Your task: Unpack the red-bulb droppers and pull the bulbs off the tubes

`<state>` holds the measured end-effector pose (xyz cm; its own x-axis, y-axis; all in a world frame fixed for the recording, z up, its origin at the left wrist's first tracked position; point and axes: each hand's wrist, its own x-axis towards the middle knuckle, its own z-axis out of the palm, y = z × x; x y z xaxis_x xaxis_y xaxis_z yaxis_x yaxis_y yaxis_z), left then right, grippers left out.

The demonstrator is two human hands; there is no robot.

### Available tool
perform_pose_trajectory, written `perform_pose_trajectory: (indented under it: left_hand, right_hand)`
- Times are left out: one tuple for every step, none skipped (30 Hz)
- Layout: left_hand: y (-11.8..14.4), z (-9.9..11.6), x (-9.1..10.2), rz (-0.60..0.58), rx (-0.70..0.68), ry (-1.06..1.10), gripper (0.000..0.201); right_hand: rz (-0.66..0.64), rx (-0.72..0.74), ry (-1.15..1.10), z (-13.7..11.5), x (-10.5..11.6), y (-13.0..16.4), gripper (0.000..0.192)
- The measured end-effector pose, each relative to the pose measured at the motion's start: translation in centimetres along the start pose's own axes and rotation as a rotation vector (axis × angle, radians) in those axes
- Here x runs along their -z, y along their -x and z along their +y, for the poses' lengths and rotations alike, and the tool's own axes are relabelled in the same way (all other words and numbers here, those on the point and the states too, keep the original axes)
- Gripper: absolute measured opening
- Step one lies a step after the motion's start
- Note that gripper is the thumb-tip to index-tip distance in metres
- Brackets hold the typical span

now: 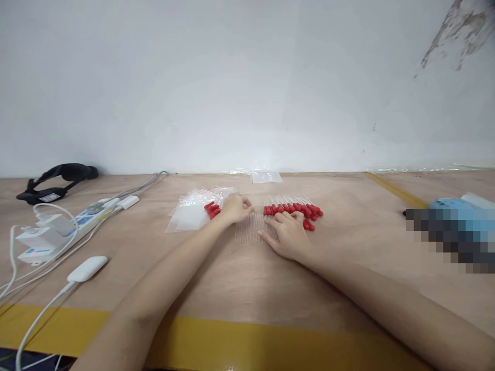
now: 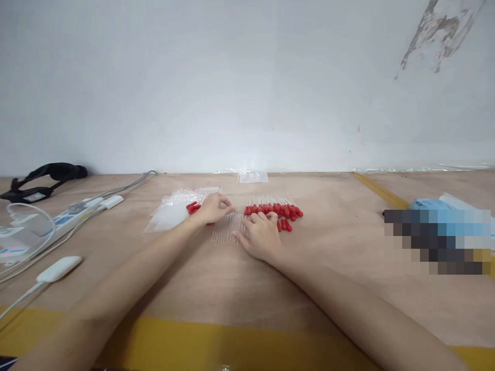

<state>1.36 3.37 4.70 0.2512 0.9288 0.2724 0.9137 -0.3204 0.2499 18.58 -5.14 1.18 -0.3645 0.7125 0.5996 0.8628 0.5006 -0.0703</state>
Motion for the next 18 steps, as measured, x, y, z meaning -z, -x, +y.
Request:
perform_pose_trajectory:
  left_hand:
    - [-0.4, 0.8, -0.4, -0.024, 0.019, -0.003, 0.024]
    - [-0.8, 1.5, -0.8, -0.047, 0.041, -0.006, 0.025]
    - [-1.2, 2.1, -1.2, -0.065, 0.060, -0.009, 0.025]
    - [-1.6, 2.6, -1.6, -0.083, 0.082, -0.013, 0.026]
    - [-1.9, 3.0, -1.9, -0.102, 0.104, -0.016, 0.026]
    - [-2.2, 3.3, -2.2, -0.118, 0.127, -0.019, 0.026]
    - [-2.4, 3.6, -2.4, -0.132, 0.152, -0.022, 0.026]
    - [-2.6, 3.8, -2.6, -0.143, 0.177, -0.024, 0.026]
    - [-2.8, 4.0, -2.7, -0.152, 0.203, -0.027, 0.027]
    - [-3.0, 4.1, -2.8, -0.159, 0.228, -0.030, 0.028]
    - [-3.2, 4.2, -2.9, -0.163, 0.252, -0.034, 0.029]
    - [-3.4, 4.3, -3.0, -0.166, 0.273, -0.037, 0.029]
    - [-3.5, 4.3, -3.0, -0.165, 0.290, -0.039, 0.030]
    - [-3.7, 4.3, -2.9, -0.159, 0.302, -0.042, 0.030]
    - [-3.8, 4.2, -2.8, -0.151, 0.307, -0.044, 0.029]
    - [-3.9, 4.2, -2.6, -0.138, 0.305, -0.046, 0.028]
    - [-3.8, 4.2, -2.3, -0.121, 0.297, -0.049, 0.027]
    - [-3.7, 4.1, -1.9, -0.102, 0.281, -0.051, 0.025]
  right_hand:
    - [0.017, 0.000, -0.011, 0.5, 0.2, 0.3, 0.035]
    - [0.032, -0.004, -0.019, 1.0, 0.4, 0.7, 0.033]
    - [0.046, -0.012, -0.022, 1.6, 0.5, 1.1, 0.031]
    - [0.060, -0.021, -0.023, 2.1, 0.6, 1.5, 0.030]
    - [0.079, -0.034, -0.023, 2.7, 0.6, 1.9, 0.029]
    - [0.098, -0.052, -0.023, 3.1, 0.6, 2.2, 0.028]
    - [0.114, -0.075, -0.024, 3.5, 0.5, 2.4, 0.027]
    - [0.124, -0.099, -0.026, 3.8, 0.4, 2.6, 0.027]
    - [0.127, -0.119, -0.027, 4.0, 0.3, 2.7, 0.027]
    - [0.128, -0.134, -0.027, 4.0, 0.2, 2.7, 0.028]
    - [0.127, -0.140, -0.027, 4.0, 0.2, 2.7, 0.028]
    - [0.126, -0.139, -0.026, 4.0, 0.1, 2.7, 0.028]
    - [0.128, -0.134, -0.025, 3.9, 0.1, 2.7, 0.028]
    - [0.132, -0.130, -0.026, 3.8, 0.1, 2.7, 0.027]
    - [0.136, -0.127, -0.027, 3.8, 0.0, 2.7, 0.026]
    - [0.140, -0.125, -0.030, 3.7, 0.0, 2.7, 0.026]
    - [0.143, -0.126, -0.034, 3.7, 0.0, 2.8, 0.025]
    - [0.148, -0.129, -0.040, 3.8, 0.0, 2.8, 0.024]
